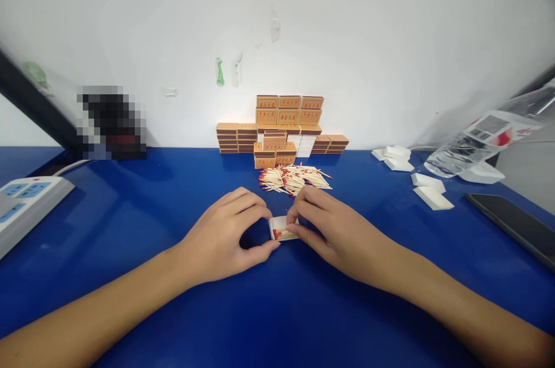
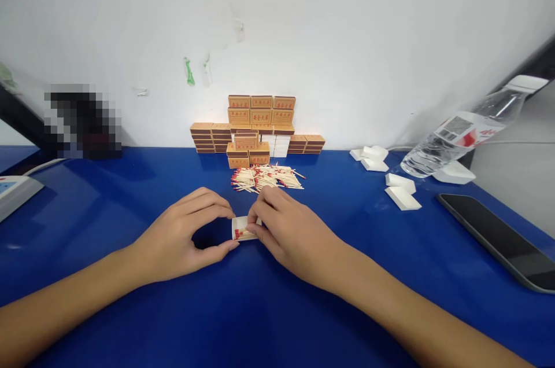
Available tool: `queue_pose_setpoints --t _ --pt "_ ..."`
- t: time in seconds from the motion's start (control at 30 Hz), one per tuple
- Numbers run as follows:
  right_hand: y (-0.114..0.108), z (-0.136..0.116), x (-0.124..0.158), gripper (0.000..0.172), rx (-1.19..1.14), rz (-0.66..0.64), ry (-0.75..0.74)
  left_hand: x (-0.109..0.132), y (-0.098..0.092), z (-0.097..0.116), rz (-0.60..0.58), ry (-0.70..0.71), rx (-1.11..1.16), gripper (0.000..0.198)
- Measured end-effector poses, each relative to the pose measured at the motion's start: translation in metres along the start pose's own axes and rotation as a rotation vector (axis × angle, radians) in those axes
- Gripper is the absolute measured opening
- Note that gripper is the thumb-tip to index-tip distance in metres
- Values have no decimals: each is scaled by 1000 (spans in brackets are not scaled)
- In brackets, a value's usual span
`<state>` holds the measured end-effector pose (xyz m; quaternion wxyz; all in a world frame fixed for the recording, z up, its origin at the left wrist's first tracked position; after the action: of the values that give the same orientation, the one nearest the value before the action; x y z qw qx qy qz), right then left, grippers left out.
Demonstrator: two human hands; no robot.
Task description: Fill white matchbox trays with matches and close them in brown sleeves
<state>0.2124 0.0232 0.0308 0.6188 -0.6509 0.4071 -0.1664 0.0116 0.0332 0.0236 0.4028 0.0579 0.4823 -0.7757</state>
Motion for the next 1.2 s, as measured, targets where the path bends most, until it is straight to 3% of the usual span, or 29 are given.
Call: queue_pose_setpoints --t 0.2,0.5,1.2 --pt "-4 27 -2 12 108 109 91 2 2 3 -41 23 67 23" --pt "16 60 -6 15 179 57 108 1 3 4 -72 12 107 22" --pt "6 65 -5 20 -10 -163 183 3 4 1 -80 -5 106 22"
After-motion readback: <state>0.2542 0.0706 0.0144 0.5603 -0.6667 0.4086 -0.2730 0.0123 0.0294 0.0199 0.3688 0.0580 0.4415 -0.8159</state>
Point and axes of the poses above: each hand's wrist, its own x-axis away from the middle knuckle, its own y-axis out of the palm, z = x × y, the point moved 4 cm from there along -x, towards the middle knuckle, and after that the axes turned 14 degrees about x, right-handed, at the moved point
